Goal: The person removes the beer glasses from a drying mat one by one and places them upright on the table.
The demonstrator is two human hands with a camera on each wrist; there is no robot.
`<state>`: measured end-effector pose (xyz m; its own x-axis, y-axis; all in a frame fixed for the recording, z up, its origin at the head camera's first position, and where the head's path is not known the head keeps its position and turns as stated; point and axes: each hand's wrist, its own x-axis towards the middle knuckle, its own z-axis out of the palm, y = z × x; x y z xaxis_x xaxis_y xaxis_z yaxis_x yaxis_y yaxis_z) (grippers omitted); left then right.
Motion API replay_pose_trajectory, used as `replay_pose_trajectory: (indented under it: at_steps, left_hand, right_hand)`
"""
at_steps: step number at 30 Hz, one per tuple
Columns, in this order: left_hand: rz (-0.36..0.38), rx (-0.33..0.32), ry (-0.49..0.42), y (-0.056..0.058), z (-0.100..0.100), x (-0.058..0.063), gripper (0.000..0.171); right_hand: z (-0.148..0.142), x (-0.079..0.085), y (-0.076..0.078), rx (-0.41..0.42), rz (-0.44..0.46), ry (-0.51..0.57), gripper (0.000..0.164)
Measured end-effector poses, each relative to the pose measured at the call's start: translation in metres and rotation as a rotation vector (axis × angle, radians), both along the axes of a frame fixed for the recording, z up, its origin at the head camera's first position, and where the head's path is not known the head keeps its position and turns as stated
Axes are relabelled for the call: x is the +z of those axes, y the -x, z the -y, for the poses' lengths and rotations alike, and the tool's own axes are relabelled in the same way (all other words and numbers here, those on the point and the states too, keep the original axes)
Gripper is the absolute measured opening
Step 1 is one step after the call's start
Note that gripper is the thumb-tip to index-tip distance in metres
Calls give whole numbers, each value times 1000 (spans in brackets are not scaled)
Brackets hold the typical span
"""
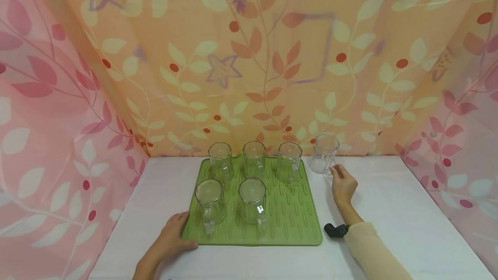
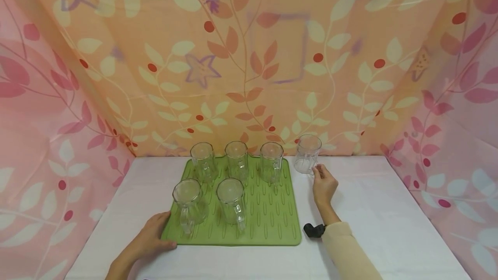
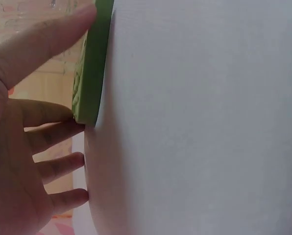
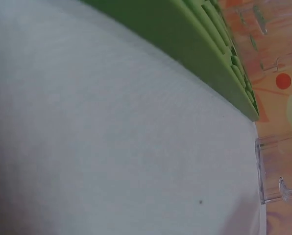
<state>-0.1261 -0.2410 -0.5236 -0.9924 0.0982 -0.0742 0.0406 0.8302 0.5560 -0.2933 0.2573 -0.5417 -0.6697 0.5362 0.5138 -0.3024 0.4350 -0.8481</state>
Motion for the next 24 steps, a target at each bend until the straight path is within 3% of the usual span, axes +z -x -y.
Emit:
replay_pose_trajectory:
  at_steps: [8, 12, 17, 24]
  left_hand:
    - [36, 38, 12, 3, -1, -4, 107]
    - [37, 39, 7, 4, -2, -3, 107]
    - [30, 42, 9, 4, -3, -2, 106]
    - [48, 51, 11, 3, -4, 3, 106]
  right_hand:
    - [-3, 3, -7, 37, 43, -51, 32]
    - [-8, 7, -17, 41, 124, -120, 44]
    - [-13, 17, -33, 128, 243, -183, 60]
    - [-12, 32, -57, 245, 339, -200, 62]
